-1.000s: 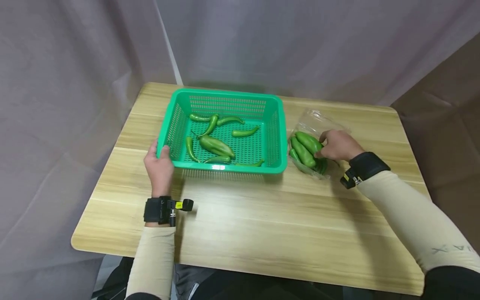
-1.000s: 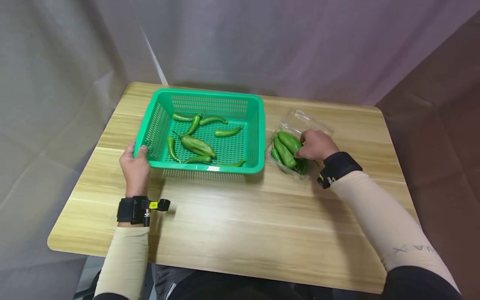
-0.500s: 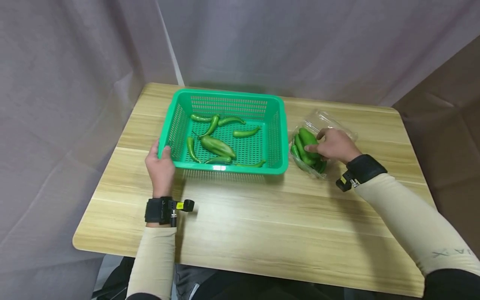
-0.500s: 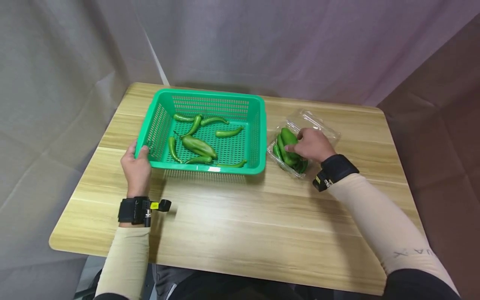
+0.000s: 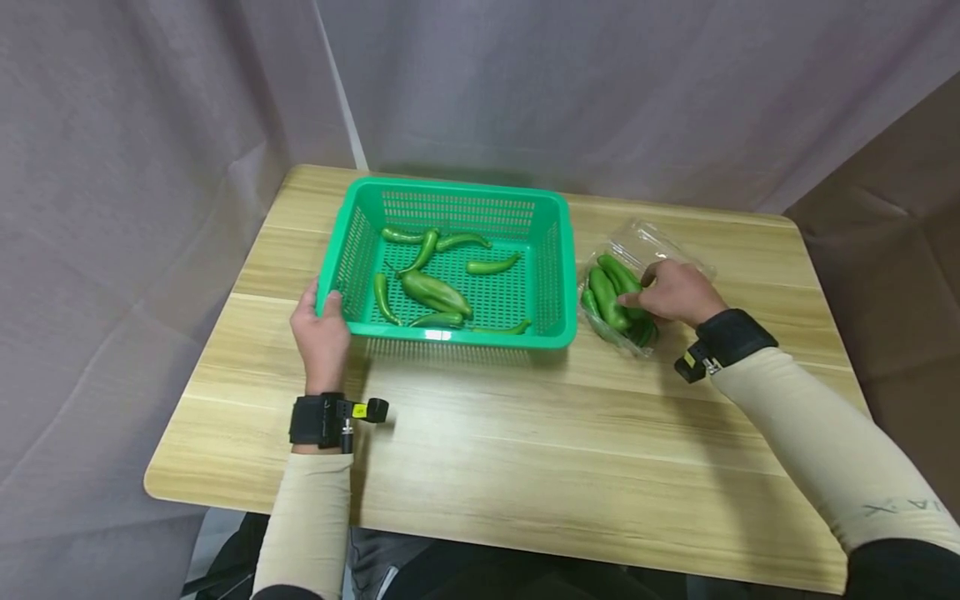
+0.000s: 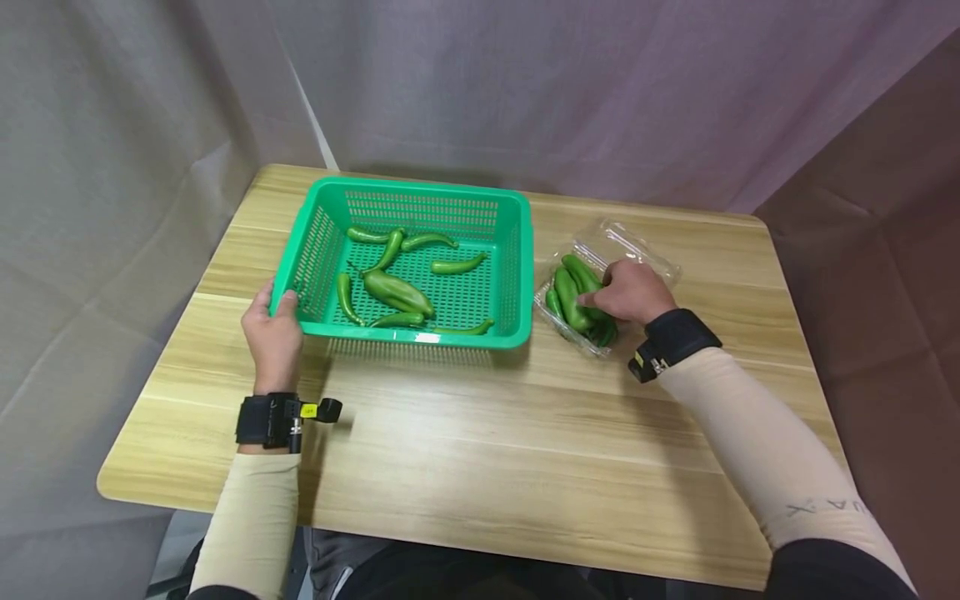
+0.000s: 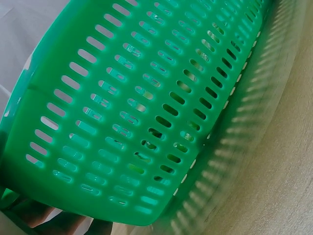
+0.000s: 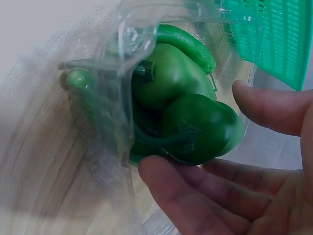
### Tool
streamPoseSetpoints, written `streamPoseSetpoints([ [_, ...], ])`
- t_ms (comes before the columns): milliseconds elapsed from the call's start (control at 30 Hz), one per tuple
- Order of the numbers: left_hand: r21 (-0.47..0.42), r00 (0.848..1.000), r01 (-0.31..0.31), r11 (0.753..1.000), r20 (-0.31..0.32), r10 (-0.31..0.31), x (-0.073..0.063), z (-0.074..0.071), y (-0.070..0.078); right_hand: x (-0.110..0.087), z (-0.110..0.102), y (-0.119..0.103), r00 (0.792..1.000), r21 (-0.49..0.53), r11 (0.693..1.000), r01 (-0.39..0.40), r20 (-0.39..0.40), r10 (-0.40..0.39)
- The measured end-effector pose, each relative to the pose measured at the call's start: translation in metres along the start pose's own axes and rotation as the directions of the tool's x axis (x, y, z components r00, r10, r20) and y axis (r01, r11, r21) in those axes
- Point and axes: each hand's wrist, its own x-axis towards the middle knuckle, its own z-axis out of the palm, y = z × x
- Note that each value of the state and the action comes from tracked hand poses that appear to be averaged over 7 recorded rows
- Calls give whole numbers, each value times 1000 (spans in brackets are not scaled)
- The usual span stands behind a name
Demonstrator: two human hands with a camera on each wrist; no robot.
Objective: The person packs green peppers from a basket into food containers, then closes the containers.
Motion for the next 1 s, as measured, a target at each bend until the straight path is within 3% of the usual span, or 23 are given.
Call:
streamPoseSetpoints([
  [467,-9,1000,21,1000,-1,-21,0,1,0,1,-1,1,1000,-54,998,17,-1,-17],
  [700,-11,1000,16,1000,-5,-16,0,1,1,1,1,1,999,-71,997,21,-45,-24],
  [1000,-6,999,34,999,5,-34,0,1,2,3,-5,0,999,-61,998,10,39,-7],
])
